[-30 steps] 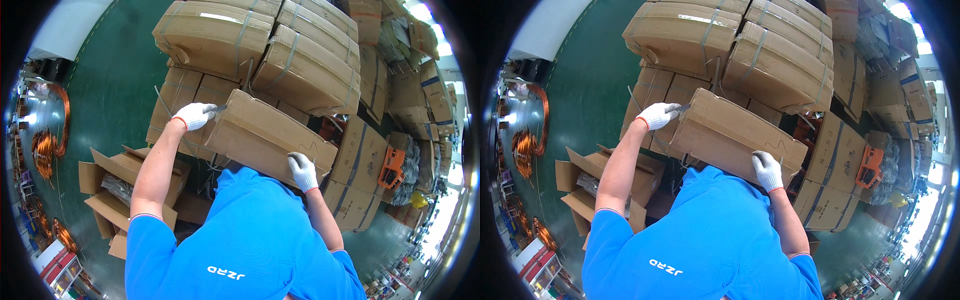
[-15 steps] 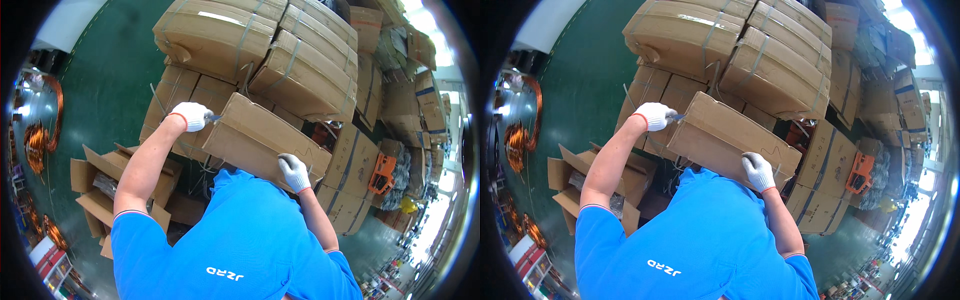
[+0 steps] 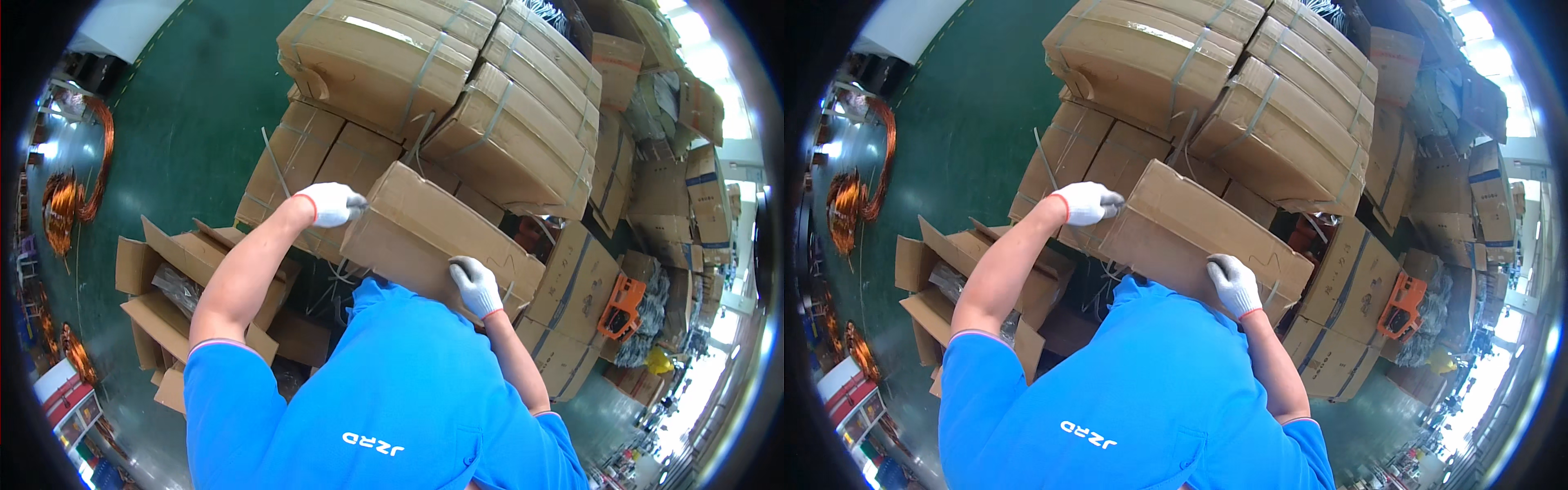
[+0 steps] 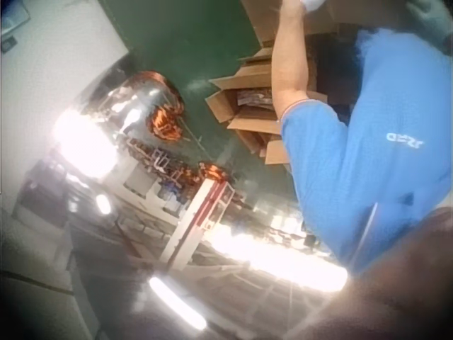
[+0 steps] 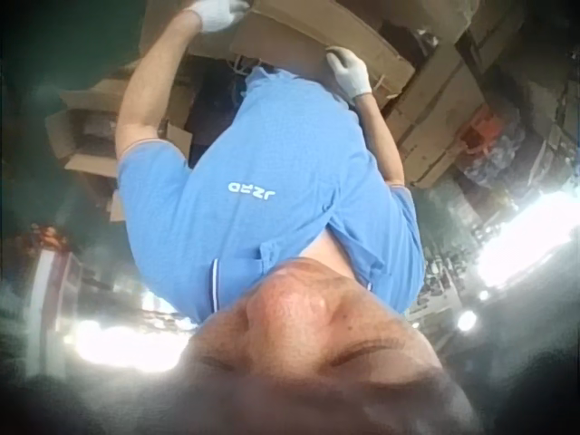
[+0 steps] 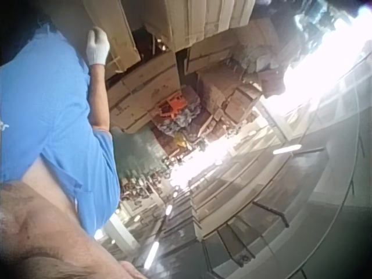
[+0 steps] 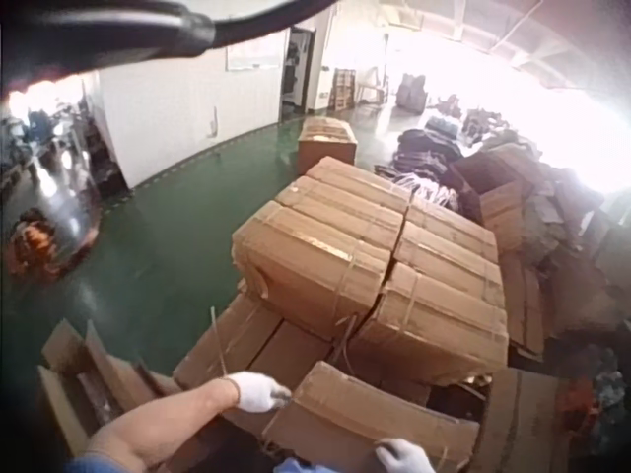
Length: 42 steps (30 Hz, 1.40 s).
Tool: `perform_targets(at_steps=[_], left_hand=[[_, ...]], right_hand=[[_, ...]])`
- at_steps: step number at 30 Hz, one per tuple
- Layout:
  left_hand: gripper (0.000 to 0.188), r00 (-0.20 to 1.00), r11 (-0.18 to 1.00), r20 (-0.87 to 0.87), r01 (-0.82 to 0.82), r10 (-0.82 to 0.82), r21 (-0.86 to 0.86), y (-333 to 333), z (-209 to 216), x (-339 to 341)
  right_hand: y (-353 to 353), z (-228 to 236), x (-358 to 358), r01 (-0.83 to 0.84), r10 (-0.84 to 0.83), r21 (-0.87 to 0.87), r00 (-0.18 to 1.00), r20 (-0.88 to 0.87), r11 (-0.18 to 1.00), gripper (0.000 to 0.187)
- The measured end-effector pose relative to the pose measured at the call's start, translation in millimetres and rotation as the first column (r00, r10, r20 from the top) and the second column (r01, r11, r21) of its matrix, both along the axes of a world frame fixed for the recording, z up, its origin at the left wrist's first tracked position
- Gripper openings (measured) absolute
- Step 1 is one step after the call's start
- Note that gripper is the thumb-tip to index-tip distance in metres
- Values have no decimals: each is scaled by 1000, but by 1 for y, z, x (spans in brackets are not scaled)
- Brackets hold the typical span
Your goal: Unboxing industrial equipment from a cardboard box using a utility knife.
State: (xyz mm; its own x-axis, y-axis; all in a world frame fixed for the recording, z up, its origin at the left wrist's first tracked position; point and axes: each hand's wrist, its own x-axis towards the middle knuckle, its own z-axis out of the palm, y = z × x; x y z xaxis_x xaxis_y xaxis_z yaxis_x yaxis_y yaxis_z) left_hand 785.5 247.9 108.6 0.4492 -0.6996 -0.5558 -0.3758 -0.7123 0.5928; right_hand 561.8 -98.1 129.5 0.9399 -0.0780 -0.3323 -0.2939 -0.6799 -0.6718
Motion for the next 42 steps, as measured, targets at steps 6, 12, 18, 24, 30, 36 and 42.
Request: perform_targets(at_steps=[6, 12, 18, 24, 30, 36, 42], left_hand=[[42, 979, 987, -180, 120, -99, 111, 45, 23, -25], [41, 837, 844, 109, -533, 535, -49, 81, 65, -36], [16, 183, -116, -923, -966, 338, -233, -55, 72, -92], [22, 404, 293, -31, -714, 914, -635, -152, 46, -142], [42, 146, 420, 477, -730, 867, -539, -101, 15, -150], [65, 416, 516, 527, -855, 741, -52, -88, -3, -155], [61, 454, 508, 523, -860, 721, 47, -99, 4, -140]], right_hand=[[-7, 3, -5, 17, -17, 3, 999, 43, 1000, 24], [17, 24, 4, -50, 54, 199, 998, -14, 979, 29], [50, 36, 38, 93, 55, 791, 986, -158, 605, 90], [48, 31, 53, 179, 95, 790, 953, -287, 586, 56], [7, 5, 20, 582, 99, 809, 803, -588, 83, 29], [-20, 4, 17, 541, -29, 832, 840, -542, 125, 43], [-26, 12, 19, 455, -106, 859, 890, -443, 233, 44]])
